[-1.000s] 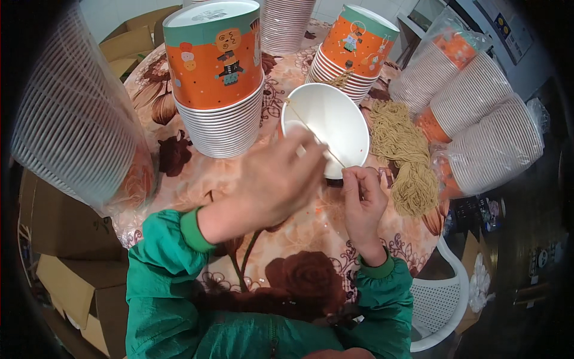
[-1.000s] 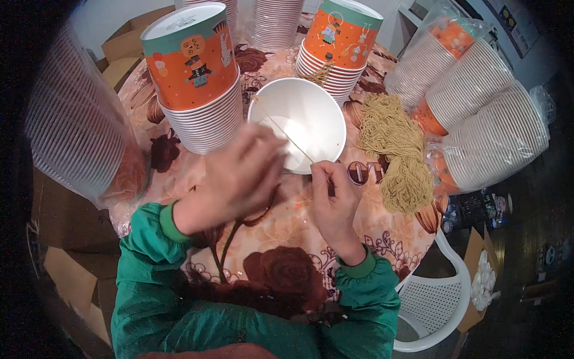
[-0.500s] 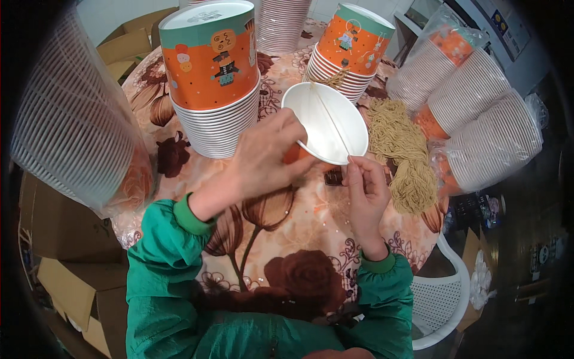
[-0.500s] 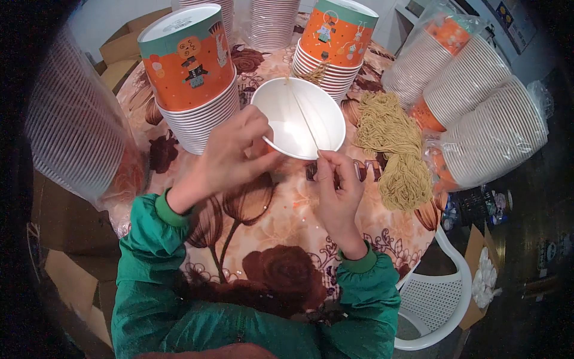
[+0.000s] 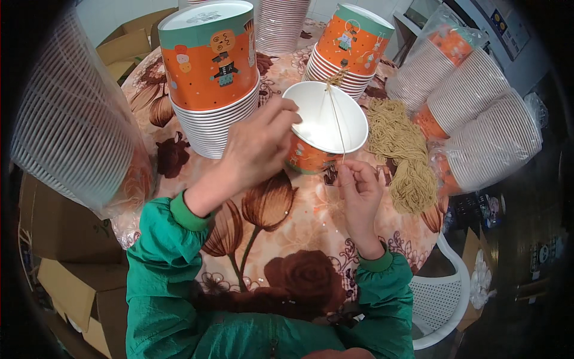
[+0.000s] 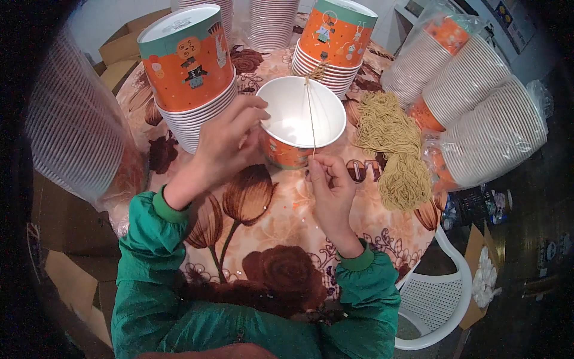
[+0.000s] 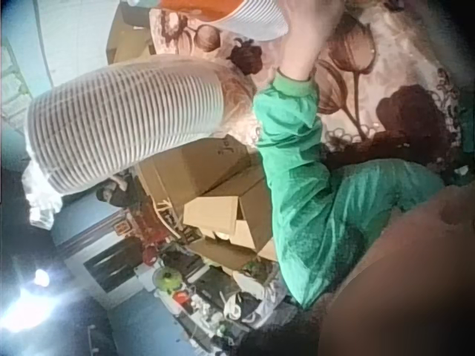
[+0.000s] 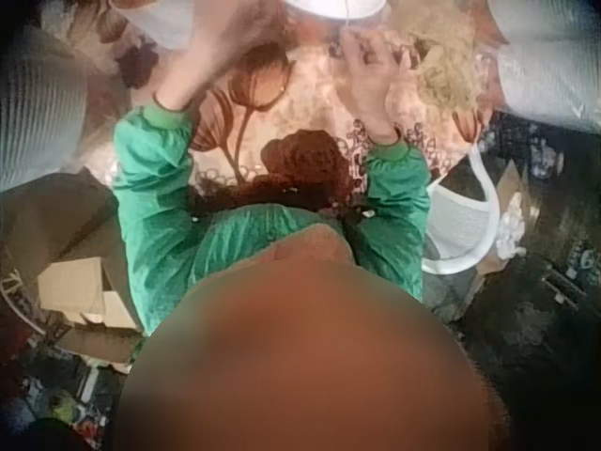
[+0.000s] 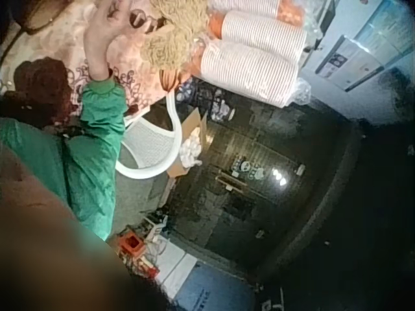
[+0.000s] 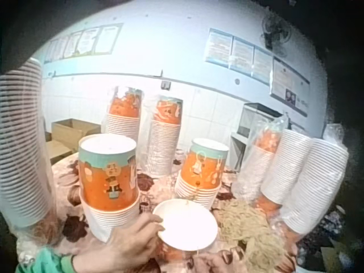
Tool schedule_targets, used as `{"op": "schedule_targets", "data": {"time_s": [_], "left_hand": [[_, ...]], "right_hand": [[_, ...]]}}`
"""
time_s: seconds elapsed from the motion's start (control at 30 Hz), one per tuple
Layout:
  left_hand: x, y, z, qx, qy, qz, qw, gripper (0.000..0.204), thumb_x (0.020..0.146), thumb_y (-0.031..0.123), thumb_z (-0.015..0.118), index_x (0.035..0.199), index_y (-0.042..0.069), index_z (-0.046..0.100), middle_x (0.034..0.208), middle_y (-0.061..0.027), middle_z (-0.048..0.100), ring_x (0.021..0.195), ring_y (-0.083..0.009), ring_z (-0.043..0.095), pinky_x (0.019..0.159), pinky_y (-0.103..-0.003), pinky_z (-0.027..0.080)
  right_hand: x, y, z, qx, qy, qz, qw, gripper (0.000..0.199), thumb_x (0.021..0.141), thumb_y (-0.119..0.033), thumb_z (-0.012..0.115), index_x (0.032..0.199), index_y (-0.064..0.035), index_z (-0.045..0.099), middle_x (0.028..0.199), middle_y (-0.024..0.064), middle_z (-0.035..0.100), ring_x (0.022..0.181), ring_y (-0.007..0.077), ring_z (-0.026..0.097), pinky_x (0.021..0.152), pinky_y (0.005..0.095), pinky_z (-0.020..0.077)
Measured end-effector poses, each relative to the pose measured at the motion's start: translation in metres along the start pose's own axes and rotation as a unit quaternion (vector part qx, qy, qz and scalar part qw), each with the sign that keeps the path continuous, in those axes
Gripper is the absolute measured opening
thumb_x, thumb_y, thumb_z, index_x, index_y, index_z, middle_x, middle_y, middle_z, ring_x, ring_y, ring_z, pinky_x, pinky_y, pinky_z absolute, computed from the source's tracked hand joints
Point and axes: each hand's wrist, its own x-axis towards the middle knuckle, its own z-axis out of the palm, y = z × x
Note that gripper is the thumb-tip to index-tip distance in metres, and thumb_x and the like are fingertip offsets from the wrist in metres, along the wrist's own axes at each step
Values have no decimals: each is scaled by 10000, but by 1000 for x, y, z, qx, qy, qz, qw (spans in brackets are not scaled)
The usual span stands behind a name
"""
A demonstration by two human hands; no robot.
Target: Threading and knotting string handles onto decorative paper buckets.
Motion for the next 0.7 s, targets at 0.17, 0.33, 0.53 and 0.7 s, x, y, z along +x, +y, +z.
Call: {"op": "schedule_targets", "data": {"time_s": [0.17,0.33,0.53,0.7], "left_hand": [[-4,35,1,-36,-5,57,998,255,823,68,700,1058,62,601,1035,-68,584,778,-287,642,594,-403,505],[-16,49,9,-121,0,8,993,144,854,116,705,951,45,626,946,-114,603,654,-309,630,568,-421,495],[-21,43,18,-153,-123,-174,965,155,892,129,725,942,-17,714,793,-138,653,670,-267,653,609,-345,499],[-23,40,22,-275,-166,-252,913,186,939,162,720,987,-17,735,792,-68,698,700,-88,615,619,-298,495]], "right_hand": [[-2,6,0,0,-25,10,1000,95,1030,-63,605,1096,-4,640,862,-29,619,748,17,543,654,183,447],[-11,13,10,-17,-51,34,998,121,1010,-69,624,1098,13,637,868,3,618,785,57,585,677,235,477],[-13,12,13,-251,-159,-151,943,205,852,-36,693,1045,25,657,1022,186,608,913,330,624,775,415,491],[-13,6,16,-305,-196,-223,905,160,871,-20,702,1018,40,685,1078,168,618,1027,344,599,854,406,489]]}}
